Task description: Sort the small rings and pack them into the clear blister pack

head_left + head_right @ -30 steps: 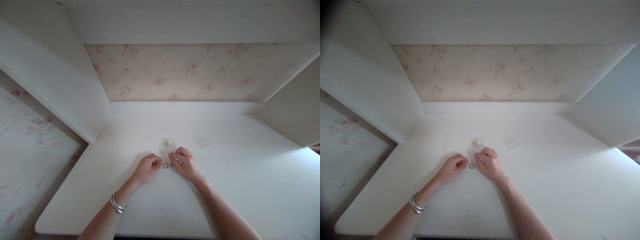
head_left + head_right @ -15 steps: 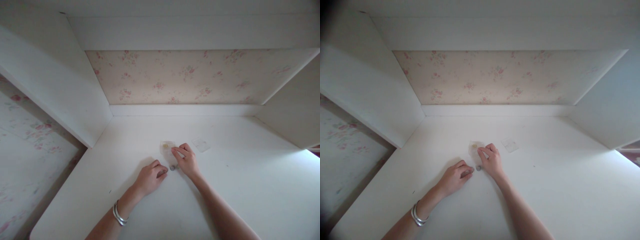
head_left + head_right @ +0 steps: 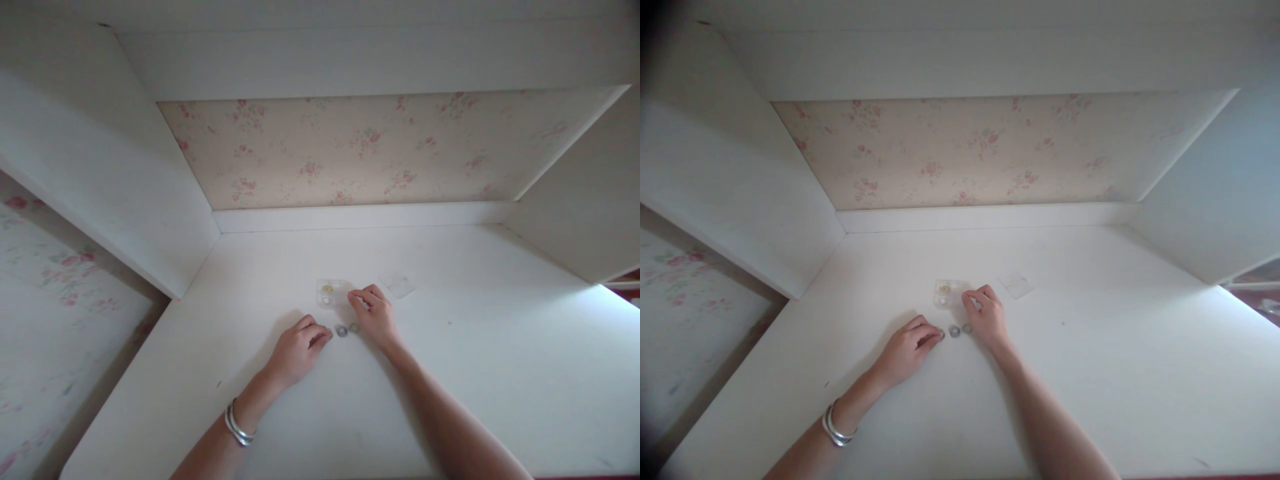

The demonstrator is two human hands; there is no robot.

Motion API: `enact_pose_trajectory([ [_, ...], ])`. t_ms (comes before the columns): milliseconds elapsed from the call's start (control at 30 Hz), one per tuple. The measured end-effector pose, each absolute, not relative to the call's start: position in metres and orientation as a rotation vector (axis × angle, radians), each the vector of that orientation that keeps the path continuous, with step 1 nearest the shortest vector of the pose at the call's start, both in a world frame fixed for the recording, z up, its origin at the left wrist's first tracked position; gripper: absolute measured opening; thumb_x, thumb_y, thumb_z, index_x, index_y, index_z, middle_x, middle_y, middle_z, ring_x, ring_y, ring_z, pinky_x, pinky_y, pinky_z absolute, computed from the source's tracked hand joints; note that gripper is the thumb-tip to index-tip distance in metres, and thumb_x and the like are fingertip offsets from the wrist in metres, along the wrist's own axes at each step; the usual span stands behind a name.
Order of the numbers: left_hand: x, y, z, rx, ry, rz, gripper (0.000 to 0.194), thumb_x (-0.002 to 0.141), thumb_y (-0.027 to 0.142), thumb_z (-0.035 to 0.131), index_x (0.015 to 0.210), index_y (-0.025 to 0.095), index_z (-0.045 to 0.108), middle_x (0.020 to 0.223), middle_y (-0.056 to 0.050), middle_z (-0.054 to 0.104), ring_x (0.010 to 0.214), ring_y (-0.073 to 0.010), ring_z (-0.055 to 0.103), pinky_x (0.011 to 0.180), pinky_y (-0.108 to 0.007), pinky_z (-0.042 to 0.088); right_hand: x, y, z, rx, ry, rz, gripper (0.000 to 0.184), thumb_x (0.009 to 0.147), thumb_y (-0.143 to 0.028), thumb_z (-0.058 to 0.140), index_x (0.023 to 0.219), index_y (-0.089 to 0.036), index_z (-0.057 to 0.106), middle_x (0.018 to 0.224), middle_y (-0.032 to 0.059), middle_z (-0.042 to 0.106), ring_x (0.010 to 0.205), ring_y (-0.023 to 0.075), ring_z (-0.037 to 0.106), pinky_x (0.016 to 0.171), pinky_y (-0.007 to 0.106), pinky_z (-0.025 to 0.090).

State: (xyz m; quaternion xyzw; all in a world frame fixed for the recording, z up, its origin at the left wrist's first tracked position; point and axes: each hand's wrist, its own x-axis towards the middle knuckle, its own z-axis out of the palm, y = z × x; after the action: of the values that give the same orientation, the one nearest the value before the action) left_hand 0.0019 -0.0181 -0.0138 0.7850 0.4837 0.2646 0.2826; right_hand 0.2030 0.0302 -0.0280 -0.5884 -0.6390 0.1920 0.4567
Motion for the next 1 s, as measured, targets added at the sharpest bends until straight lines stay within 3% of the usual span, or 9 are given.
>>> enact_pose_trajectory([
  [433, 0.003, 0.002, -0.012, 1.779, 1.426, 0.985, 0.029, 0.086, 0.041, 0.050, 0.089, 0.018, 0.066, 0.077, -0.001, 0.057, 0.065, -0.0120, 0.051, 0.061, -0.023, 0.041, 0.200, -0.001, 0.000, -1.007, -2.412, 0.312, 0.018, 0.085, -0.029, 0.052, 0.080, -0.025, 0.069, 0.063, -0.0007, 0.060, 0.067, 0.0127, 0.053, 0.070, 0.030, 0.028],
  [733, 0.025, 0.032, -0.005, 1.994, 1.441, 1.000, 0.022, 0.088, 0.030, 0.048, 0.090, 0.019, 0.066, 0.086, -0.004, 0.060, 0.076, -0.0138, 0.057, 0.070, -0.025, 0.046, 0.197, -0.004, 0.001, -0.988, -2.549, 0.186, 0.014, 0.082, -0.026, 0.054, 0.083, -0.028, 0.068, 0.066, -0.0009, 0.062, 0.068, 0.0136, 0.052, 0.069, 0.032, 0.024],
  [1000, 0.006, 0.004, -0.009, 1.904, 1.445, 0.980, 0.024, 0.089, 0.034, 0.046, 0.091, 0.019, 0.065, 0.085, -0.003, 0.060, 0.072, -0.0129, 0.056, 0.065, -0.024, 0.046, 0.196, -0.004, -0.004, -0.987, -2.588, 0.193, 0.019, 0.087, -0.022, 0.048, 0.080, -0.023, 0.066, 0.069, 0.0000, 0.061, 0.069, 0.0131, 0.051, 0.069, 0.031, 0.023],
])
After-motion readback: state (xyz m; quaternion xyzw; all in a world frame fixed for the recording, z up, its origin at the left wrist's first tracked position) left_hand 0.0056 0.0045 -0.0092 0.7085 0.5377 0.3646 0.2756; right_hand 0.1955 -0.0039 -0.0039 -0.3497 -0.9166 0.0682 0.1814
